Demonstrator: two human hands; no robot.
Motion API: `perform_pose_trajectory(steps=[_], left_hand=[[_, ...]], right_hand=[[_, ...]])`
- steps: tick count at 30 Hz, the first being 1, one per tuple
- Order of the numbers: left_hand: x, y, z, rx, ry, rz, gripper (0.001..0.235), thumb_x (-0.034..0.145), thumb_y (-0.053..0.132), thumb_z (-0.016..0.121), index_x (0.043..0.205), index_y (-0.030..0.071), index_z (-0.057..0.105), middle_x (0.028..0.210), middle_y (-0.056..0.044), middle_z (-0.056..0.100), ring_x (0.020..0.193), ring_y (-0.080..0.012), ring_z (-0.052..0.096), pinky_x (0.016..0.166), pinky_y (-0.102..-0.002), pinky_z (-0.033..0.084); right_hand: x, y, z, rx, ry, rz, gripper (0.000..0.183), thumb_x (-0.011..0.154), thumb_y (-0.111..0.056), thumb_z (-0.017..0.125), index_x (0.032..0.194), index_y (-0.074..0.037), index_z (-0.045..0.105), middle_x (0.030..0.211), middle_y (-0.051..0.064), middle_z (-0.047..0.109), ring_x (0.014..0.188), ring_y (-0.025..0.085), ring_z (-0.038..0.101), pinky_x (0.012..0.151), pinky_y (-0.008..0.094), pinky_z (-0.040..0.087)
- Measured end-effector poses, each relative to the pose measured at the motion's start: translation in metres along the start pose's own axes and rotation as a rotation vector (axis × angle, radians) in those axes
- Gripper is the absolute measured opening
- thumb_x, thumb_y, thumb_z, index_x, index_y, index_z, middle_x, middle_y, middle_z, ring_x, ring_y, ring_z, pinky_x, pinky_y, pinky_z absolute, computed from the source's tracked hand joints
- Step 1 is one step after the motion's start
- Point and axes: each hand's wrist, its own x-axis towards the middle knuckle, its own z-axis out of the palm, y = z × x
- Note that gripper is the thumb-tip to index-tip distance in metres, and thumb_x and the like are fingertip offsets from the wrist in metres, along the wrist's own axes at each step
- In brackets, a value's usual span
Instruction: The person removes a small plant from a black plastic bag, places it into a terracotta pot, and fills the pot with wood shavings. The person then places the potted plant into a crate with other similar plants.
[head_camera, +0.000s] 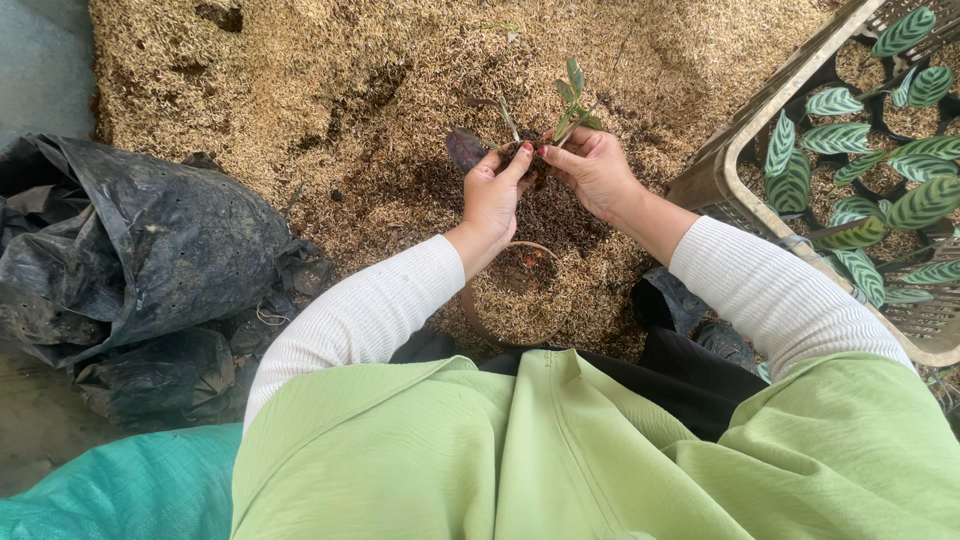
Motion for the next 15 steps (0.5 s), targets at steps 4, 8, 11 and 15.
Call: perform_pose_trajectory(steps=[4, 8, 11, 15], left_hand=[[-0.001, 0.003, 0.005, -0.083, -0.011, -0.005, 0.013, 0.099, 0.015, 0.070, 0.107, 0.004, 0.070, 0.107, -0.005, 0.073, 0.098, -0.0137, 0.065, 0.093, -0.033, 0.054], [0.000, 0.011, 0.012, -0.087, -0.018, 0.003, 0.013, 0.099, 0.014, 0.070, 0.108, 0.005, 0.070, 0.106, -0.005, 0.072, 0.098, -0.0147, 0.064, 0.092, -0.034, 0.053], [0.001, 0.018, 0.016, -0.113, -0.025, -0.012, 0.011, 0.097, 0.012, 0.069, 0.105, 0.003, 0.069, 0.106, -0.007, 0.072, 0.099, -0.0168, 0.066, 0.095, -0.034, 0.055], [0.013, 0.044, 0.011, -0.140, 0.018, 0.050, 0.009, 0.096, 0.008, 0.068, 0.101, 0.000, 0.068, 0.107, -0.011, 0.071, 0.099, -0.0201, 0.068, 0.097, -0.035, 0.059]], right_hand=[[-0.003, -0.003, 0.004, 0.059, 0.029, 0.007, 0.014, 0.095, 0.001, 0.072, 0.108, -0.002, 0.071, 0.100, 0.005, 0.075, 0.093, 0.014, 0.072, 0.085, 0.031, 0.062], [-0.003, -0.008, 0.006, 0.133, 0.015, -0.018, 0.017, 0.094, 0.002, 0.073, 0.109, -0.005, 0.071, 0.100, 0.004, 0.074, 0.094, 0.014, 0.071, 0.086, 0.032, 0.060], [-0.004, -0.017, 0.006, 0.128, -0.007, -0.028, 0.014, 0.094, 0.003, 0.071, 0.106, -0.005, 0.071, 0.099, 0.004, 0.073, 0.091, 0.014, 0.070, 0.082, 0.033, 0.060], [-0.007, -0.048, -0.001, 0.166, 0.025, -0.094, 0.010, 0.096, 0.004, 0.073, 0.099, -0.004, 0.067, 0.101, 0.006, 0.071, 0.093, 0.016, 0.068, 0.091, 0.034, 0.061]])
